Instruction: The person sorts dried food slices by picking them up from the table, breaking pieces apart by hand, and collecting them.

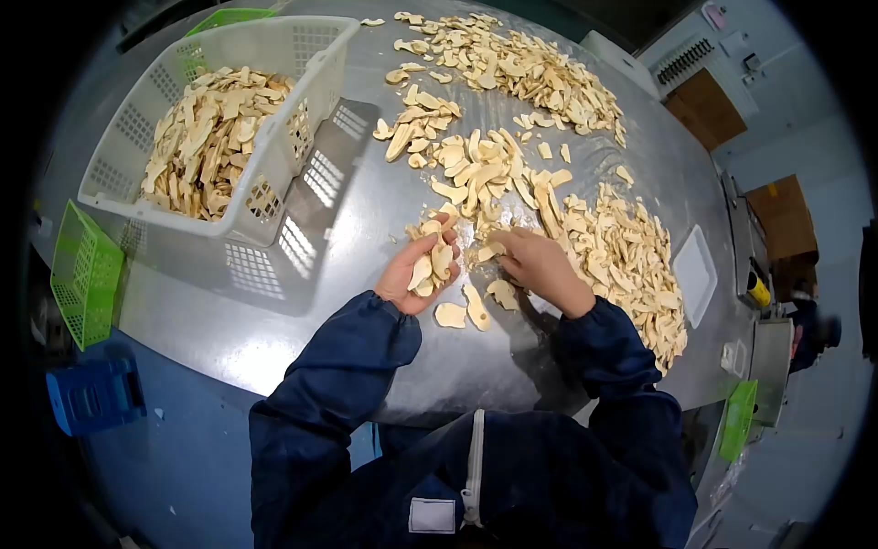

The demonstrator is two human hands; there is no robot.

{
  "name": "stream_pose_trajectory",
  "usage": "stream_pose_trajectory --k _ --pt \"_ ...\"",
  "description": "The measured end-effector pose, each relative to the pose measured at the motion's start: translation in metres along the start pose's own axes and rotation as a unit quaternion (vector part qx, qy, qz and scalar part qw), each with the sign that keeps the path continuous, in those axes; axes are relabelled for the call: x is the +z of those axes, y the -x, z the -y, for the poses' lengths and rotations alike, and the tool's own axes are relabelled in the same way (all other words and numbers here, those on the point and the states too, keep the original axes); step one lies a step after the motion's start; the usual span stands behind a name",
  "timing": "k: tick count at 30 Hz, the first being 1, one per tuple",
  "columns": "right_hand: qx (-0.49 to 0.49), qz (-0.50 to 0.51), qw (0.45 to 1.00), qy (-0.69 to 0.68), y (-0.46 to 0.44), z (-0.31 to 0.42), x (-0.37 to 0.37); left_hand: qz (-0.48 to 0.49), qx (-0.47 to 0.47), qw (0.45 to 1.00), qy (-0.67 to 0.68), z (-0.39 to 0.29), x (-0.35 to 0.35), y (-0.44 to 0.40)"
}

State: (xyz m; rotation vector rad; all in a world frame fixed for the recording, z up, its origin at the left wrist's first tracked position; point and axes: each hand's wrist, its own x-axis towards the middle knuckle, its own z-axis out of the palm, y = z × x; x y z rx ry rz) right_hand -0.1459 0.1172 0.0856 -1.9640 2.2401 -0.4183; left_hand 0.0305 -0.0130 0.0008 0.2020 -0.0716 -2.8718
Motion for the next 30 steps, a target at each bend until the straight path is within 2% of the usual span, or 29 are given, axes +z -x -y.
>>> stream_pose_trajectory --k 2,5,8,11,12,15,16,19,20,24,25,27,28,30 --pt "-0.02 0.014 0.999 0.043 0.001 0.001 0.012 0.008 0.003 1.0 0.008 0.0 -0.001 0.0" --pt "-0.019 -0.052 0.998 0.016 -0.005 -0.008 0.017 0.023 0.003 1.0 0.016 0.0 -0.003 0.0" --pt "0.071 -0.022 0.987 -0.144 -0.018 0.004 -0.013 0.0 0.008 1.0 -0.013 0.003 0.01 0.003" --pt "0.022 0.029 0.939 -0.341 -0.023 0.029 -0.04 0.012 -0.008 0.999 -0.031 0.007 0.012 0.004" --pt "0.019 0.032 0.932 -0.361 -0.025 0.032 -0.044 0.017 -0.012 0.999 -0.037 0.008 0.014 0.004" --pt "0.06 -0.044 0.957 -0.28 -0.028 0.006 -0.033 0.014 -0.007 0.999 -0.04 0.007 0.01 0.005" --pt "0.056 -0.067 0.985 -0.15 -0.026 -0.005 -0.028 0.011 -0.002 0.999 -0.039 0.006 0.007 0.005" --pt "0.114 0.043 0.992 0.043 -0.005 -0.017 -0.01 0.008 -0.013 1.0 -0.009 0.005 -0.002 0.003" --pt "0.088 0.024 0.994 0.055 0.003 -0.02 -0.002 0.007 -0.012 1.0 -0.004 0.005 -0.003 0.002" --pt "0.114 0.025 0.991 0.058 0.012 -0.017 0.007 0.013 -0.003 1.0 0.013 0.006 0.002 0.003" --pt "0.119 0.034 0.991 -0.049 0.012 -0.02 0.005 0.02 0.001 1.0 0.015 0.006 0.006 0.004" --pt "0.12 0.05 0.957 -0.259 0.011 -0.023 -0.002 -0.003 -0.002 1.0 0.023 0.005 0.02 0.008" --pt "0.149 0.085 0.909 -0.381 0.01 -0.022 -0.007 -0.014 -0.003 1.0 0.028 0.005 0.025 0.009" --pt "0.196 0.151 0.761 -0.599 0.007 -0.019 -0.018 0.007 -0.012 1.0 0.025 0.006 0.026 0.009"
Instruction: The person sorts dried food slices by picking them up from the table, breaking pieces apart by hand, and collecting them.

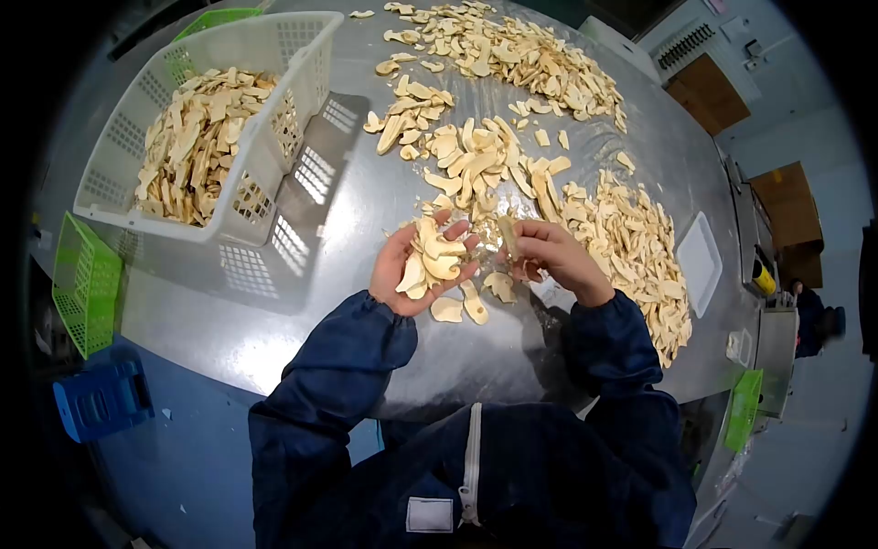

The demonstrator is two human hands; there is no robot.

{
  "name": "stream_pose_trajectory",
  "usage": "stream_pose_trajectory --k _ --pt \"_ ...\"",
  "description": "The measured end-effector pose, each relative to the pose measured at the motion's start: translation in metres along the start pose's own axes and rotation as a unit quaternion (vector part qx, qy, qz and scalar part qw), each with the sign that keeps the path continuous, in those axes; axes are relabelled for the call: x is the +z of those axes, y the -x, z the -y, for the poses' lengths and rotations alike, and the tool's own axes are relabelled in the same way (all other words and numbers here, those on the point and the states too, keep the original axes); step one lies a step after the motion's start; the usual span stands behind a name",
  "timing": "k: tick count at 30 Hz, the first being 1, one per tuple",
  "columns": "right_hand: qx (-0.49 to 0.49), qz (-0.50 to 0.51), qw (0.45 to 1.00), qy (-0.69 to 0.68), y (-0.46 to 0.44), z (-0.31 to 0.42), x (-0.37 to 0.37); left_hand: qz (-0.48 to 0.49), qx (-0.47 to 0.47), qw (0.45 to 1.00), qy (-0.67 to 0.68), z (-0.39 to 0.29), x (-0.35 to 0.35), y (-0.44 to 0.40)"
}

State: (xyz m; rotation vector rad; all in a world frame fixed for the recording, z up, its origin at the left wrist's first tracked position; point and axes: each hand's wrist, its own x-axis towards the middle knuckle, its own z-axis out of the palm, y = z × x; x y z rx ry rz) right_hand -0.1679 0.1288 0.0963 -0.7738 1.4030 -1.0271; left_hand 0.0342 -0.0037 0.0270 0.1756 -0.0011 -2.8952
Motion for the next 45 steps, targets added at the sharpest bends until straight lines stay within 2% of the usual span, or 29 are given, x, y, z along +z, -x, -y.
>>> stream_pose_trajectory --k 4,7,9,12,14,16,20,22,25,28,29,31,32,35,36,39,41,42,43,44,45 --pt "0.036 0.044 0.985 -0.161 -0.003 0.0 -0.002 0.018 -0.011 1.0 -0.014 0.001 -0.004 -0.001" --pt "0.02 0.029 0.991 -0.131 -0.004 0.008 0.006 0.049 -0.023 0.997 -0.046 0.001 -0.015 -0.004" --pt "-0.033 -0.023 0.999 0.018 -0.005 0.016 0.022 0.041 -0.018 0.997 -0.057 0.002 -0.016 -0.004" --pt "-0.133 -0.072 0.974 0.167 -0.003 0.03 0.053 0.051 -0.014 0.998 -0.026 0.003 -0.009 -0.003" --pt "-0.163 -0.151 0.924 0.311 -0.006 0.027 0.051 0.037 0.006 0.999 -0.027 -0.001 -0.009 -0.003" --pt "-0.209 -0.195 0.845 0.451 -0.008 0.018 0.046 0.034 0.029 0.998 -0.04 -0.008 -0.012 -0.005" --pt "-0.238 -0.063 0.8 0.547 0.001 -0.023 0.07 0.005 0.065 0.997 -0.044 -0.019 -0.013 -0.004" --pt "-0.241 -0.046 0.757 0.606 0.009 -0.031 0.091 0.009 0.07 0.997 -0.038 -0.019 -0.015 -0.004" --pt "-0.2 -0.044 0.745 0.634 0.01 -0.038 0.098 0.022 0.068 0.997 -0.027 -0.019 -0.016 -0.005" --pt "-0.202 -0.104 0.785 0.577 0.008 -0.013 0.079 0.029 0.054 0.998 -0.016 -0.016 -0.023 -0.006" --pt "-0.134 -0.137 0.796 0.574 0.011 0.006 0.07 0.01 0.046 0.998 -0.034 -0.015 -0.023 -0.005" --pt "-0.183 -0.217 0.801 0.528 0.013 0.027 0.056 -0.003 0.038 0.998 -0.047 -0.005 -0.018 -0.006" --pt "-0.149 -0.221 0.811 0.521 0.016 0.039 0.056 -0.007 0.027 0.998 -0.052 0.0 -0.015 -0.005" --pt "-0.219 -0.159 0.812 0.517 0.012 0.048 0.061 -0.008 -0.002 0.998 -0.056 0.009 -0.008 -0.003" --pt "-0.179 -0.168 0.819 0.519 0.003 0.049 0.054 -0.001 -0.008 0.999 -0.047 0.011 -0.009 -0.002" --pt "-0.173 -0.326 0.757 0.539 -0.043 0.034 -0.001 0.007 -0.008 0.999 -0.05 0.008 -0.021 -0.004" --pt "-0.094 -0.333 0.705 0.619 -0.065 0.012 -0.039 -0.019 -0.003 0.997 -0.081 0.008 -0.021 -0.005" --pt "-0.051 -0.313 0.705 0.635 -0.071 0.004 -0.05 -0.062 0.001 0.995 -0.075 0.011 -0.017 -0.005" --pt "0.024 -0.279 0.722 0.633 -0.076 -0.007 -0.058 -0.054 -0.013 0.997 -0.051 0.011 -0.018 -0.004" --pt "-0.032 -0.288 0.703 0.65 -0.076 -0.021 -0.065 -0.062 -0.016 0.995 -0.076 0.01 -0.017 -0.008" --pt "-0.192 -0.305 0.645 0.674 -0.067 -0.042 -0.066 -0.035 -0.01 0.996 -0.079 0.012 -0.027 -0.007"
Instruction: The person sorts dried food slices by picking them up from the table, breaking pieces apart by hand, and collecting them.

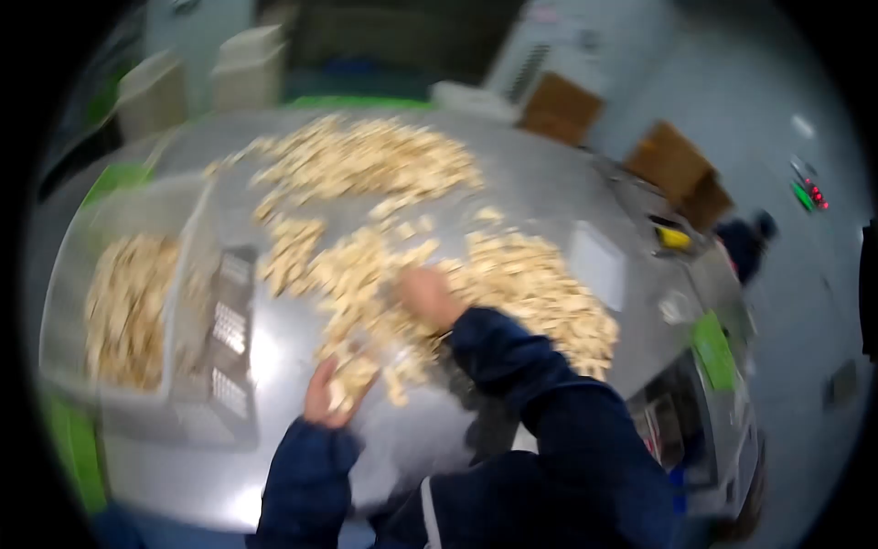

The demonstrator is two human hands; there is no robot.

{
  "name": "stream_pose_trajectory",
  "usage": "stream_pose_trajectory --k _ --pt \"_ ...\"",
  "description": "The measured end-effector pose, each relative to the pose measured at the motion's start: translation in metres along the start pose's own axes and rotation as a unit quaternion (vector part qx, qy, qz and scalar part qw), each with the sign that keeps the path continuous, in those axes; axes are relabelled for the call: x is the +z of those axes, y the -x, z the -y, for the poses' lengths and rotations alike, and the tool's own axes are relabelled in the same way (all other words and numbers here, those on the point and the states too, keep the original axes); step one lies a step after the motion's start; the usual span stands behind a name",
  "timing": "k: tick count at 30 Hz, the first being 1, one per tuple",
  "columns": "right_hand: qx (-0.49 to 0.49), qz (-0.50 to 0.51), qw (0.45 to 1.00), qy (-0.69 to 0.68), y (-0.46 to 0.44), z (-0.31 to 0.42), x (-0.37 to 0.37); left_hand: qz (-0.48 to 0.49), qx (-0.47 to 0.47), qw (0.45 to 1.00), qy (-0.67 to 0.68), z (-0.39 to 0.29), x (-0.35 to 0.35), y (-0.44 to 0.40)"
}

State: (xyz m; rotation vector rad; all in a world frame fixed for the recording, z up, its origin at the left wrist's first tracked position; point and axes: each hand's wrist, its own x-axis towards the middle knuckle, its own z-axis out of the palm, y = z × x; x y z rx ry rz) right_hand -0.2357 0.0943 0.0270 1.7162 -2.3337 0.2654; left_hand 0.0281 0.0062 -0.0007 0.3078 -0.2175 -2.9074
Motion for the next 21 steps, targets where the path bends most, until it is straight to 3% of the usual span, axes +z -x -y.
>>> stream_pose_trajectory --k 1,2,3,4,5,9,12,15,18,19,21 --pt "0.072 0.031 0.997 0.02 -0.003 0.007 0.024 0.058 -0.029 0.996 0.054 -0.003 -0.013 0.004" --pt "0.105 0.077 0.991 0.027 -0.012 0.02 0.004 -0.007 0.004 1.0 0.002 -0.008 -0.014 0.001" --pt "0.05 0.041 0.997 -0.029 -0.009 0.018 -0.007 0.043 -0.002 0.999 0.027 -0.008 -0.026 -0.005" --pt "0.072 0.062 0.995 -0.043 -0.01 0.013 -0.01 -0.073 0.028 0.997 0.016 -0.007 -0.019 -0.005" --pt "0.084 0.086 0.991 -0.063 -0.009 0.012 -0.014 -0.064 0.046 0.997 0.005 -0.002 -0.009 0.0" --pt "0.039 -0.038 0.987 -0.152 0.011 0.037 -0.068 0.012 0.013 0.998 -0.056 -0.002 0.007 0.005" --pt "0.04 0.154 0.971 -0.18 0.026 0.062 -0.097 0.051 -0.015 0.996 -0.072 0.002 0.015 0.006" --pt "-0.102 0.09 0.981 -0.14 0.049 0.074 -0.092 0.13 -0.026 0.985 -0.114 0.005 0.021 0.01" --pt "-0.158 0.018 0.964 -0.216 0.06 0.08 -0.088 0.086 -0.037 0.99 -0.104 0.0 0.004 0.006" --pt "-0.135 0.041 0.96 -0.24 0.062 0.082 -0.09 0.078 -0.02 0.99 -0.116 0.001 0.003 0.005" --pt "-0.14 -0.017 0.933 -0.332 0.064 0.083 -0.084 0.097 -0.024 0.986 -0.134 0.001 0.003 0.006"
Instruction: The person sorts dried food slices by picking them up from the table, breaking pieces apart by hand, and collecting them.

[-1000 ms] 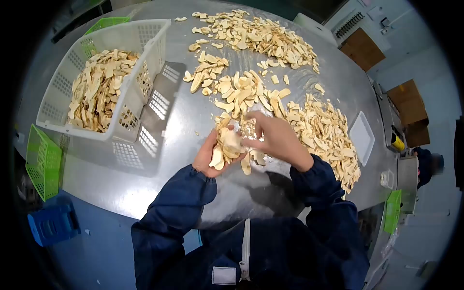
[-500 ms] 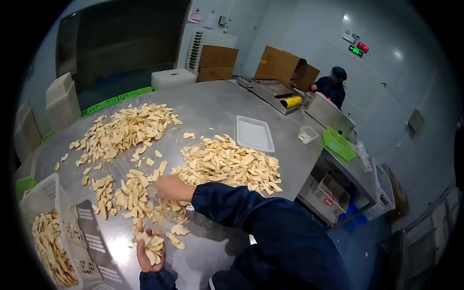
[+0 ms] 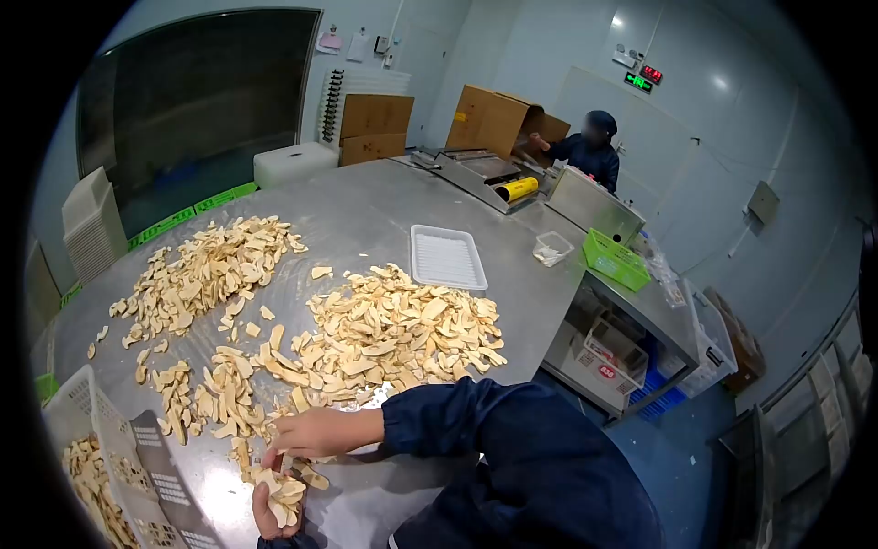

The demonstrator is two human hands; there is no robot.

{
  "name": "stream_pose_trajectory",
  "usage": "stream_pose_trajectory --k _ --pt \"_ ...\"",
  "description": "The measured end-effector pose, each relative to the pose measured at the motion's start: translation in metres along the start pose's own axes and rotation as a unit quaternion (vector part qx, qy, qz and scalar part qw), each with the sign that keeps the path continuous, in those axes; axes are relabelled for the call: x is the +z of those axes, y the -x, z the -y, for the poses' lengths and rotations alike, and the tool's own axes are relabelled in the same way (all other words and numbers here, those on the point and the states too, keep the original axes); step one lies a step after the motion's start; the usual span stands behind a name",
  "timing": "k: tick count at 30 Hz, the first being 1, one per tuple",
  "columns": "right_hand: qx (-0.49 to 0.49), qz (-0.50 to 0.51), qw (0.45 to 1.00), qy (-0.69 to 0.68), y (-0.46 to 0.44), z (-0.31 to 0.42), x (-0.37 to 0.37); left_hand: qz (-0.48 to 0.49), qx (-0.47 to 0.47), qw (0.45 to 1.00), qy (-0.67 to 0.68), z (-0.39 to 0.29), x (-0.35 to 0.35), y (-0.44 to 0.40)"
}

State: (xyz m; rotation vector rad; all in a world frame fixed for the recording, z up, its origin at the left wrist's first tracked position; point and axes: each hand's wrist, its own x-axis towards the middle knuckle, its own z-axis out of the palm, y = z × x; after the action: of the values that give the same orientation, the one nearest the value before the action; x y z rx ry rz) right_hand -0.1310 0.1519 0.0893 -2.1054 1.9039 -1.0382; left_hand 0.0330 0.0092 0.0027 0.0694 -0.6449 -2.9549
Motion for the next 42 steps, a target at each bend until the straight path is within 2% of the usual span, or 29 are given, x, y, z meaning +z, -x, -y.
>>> stream_pose_trajectory --k 1,4,5,6,7,8,9,10,11,16,20,25,27,28,31,35,36,38,42 --pt "-0.014 -0.032 0.998 -0.043 0.002 -0.003 0.004 0.01 -0.001 1.0 -0.009 0.001 0.0 0.001" --pt "0.153 -0.055 0.983 -0.089 0.014 -0.043 0.026 0.019 0.01 0.996 -0.083 0.005 0.002 -0.004" --pt "0.209 -0.041 0.96 -0.183 0.014 -0.038 0.023 0.005 0.016 0.997 -0.082 0.006 0.004 0.001" --pt "0.255 0.014 0.95 -0.179 0.018 -0.036 0.017 0.016 0.012 0.995 -0.101 0.002 0.015 0.005" --pt "0.243 -0.041 0.952 -0.18 0.011 -0.028 0.014 0.023 0.003 0.993 -0.116 0.0 0.022 0.005" --pt "0.322 -0.017 0.922 -0.216 0.012 -0.014 0.002 0.021 0.005 0.993 -0.113 -0.002 0.028 0.007" --pt "0.281 -0.019 0.948 -0.145 0.016 -0.02 0.003 0.025 -0.006 0.991 -0.13 -0.003 0.023 0.005" --pt "0.294 -0.024 0.947 -0.125 0.016 -0.016 0.007 0.018 0.004 0.991 -0.13 -0.003 0.025 0.01" --pt "0.346 0.012 0.922 -0.171 0.008 0.006 -0.009 0.024 -0.02 0.991 -0.13 -0.006 0.02 0.01" --pt "0.353 0.039 0.907 -0.226 0.013 0.008 -0.015 0.014 -0.009 0.991 -0.129 -0.01 0.035 0.008" --pt "0.295 0.01 0.95 -0.107 0.011 0.006 -0.008 0.026 -0.004 0.99 -0.137 -0.009 0.033 0.004" --pt "0.304 -0.003 0.944 -0.126 0.012 0.005 -0.006 0.022 -0.007 0.988 -0.152 -0.01 0.035 0.007" --pt "0.247 0.002 0.964 -0.101 0.016 -0.001 -0.006 0.027 -0.008 0.986 -0.164 -0.012 0.036 0.009" --pt "0.282 -0.007 0.949 -0.137 0.016 -0.001 -0.006 0.036 0.02 0.987 -0.155 -0.006 0.028 0.006" --pt "0.353 -0.046 0.909 -0.215 0.021 0.001 -0.013 0.018 0.023 0.993 -0.115 -0.008 0.03 0.004" --pt "0.378 -0.117 0.888 -0.235 0.034 -0.003 -0.03 0.025 0.032 0.994 -0.098 -0.008 0.017 -0.001" --pt "0.347 -0.143 0.882 -0.285 0.039 -0.001 -0.033 0.012 0.033 0.993 -0.114 -0.011 0.018 -0.001" --pt "0.341 -0.151 0.888 -0.269 0.051 0.003 -0.04 0.014 0.053 0.994 -0.091 -0.017 0.027 0.001" --pt "0.361 -0.171 0.855 -0.331 0.084 0.008 -0.04 -0.006 0.12 0.989 -0.082 -0.033 0.039 0.012"
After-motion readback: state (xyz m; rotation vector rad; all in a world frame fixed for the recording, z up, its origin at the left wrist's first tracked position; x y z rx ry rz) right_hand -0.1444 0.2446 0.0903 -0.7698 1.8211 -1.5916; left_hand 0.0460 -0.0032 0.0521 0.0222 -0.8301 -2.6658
